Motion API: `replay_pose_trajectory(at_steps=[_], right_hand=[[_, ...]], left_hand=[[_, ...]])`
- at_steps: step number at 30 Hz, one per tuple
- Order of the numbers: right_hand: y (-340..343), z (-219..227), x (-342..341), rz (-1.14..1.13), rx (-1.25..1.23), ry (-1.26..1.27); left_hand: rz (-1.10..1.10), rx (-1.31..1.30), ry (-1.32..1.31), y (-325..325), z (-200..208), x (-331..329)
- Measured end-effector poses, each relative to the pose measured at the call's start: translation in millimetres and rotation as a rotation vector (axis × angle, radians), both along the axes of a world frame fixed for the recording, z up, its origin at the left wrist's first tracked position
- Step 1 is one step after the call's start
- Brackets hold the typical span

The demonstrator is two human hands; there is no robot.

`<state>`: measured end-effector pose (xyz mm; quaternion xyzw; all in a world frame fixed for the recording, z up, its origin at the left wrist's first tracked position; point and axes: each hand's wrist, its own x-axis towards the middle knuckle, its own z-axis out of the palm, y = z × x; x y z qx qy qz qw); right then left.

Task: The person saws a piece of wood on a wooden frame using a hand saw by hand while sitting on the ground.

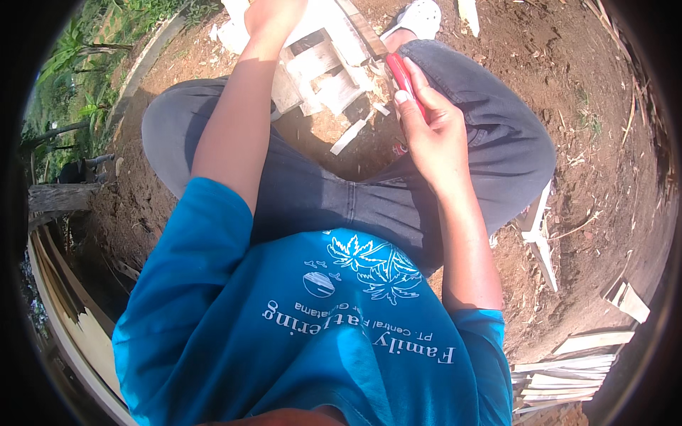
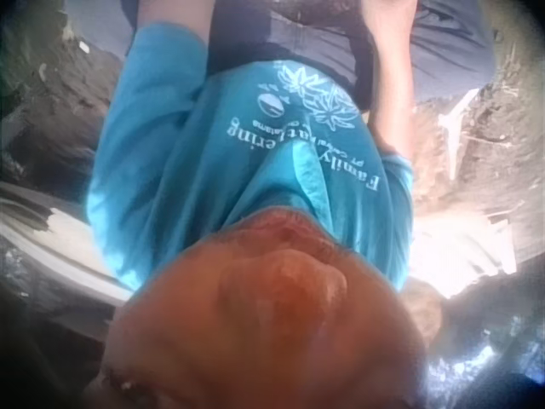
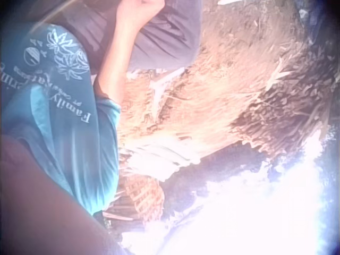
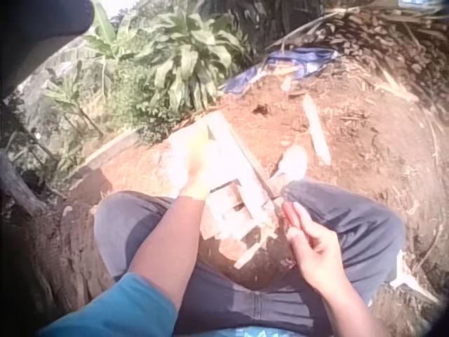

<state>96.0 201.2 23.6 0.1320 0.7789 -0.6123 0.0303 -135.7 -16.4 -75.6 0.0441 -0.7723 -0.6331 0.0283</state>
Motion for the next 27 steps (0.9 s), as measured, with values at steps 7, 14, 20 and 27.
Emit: replay_pose_trajectory(at_steps=[7,14,20,27], right_hand=[[13,14,29,0.013,-0.044,-0.077],[-9,-6,-23,0.075,0.015,0.089],[-3,4,30,0.026,-0.011,0.106],[-5,-3,-23,0.107,0.123,0.021]], left_hand=[[0.093,-0.083,-0.036,-3,-5,-2],[-0.007,-0.454,-0.131,2,1,-9],[0.092,-0.525,-0.073,-14,-16,-6],[0.002,-1.006,-0.031,2,11,-13]])
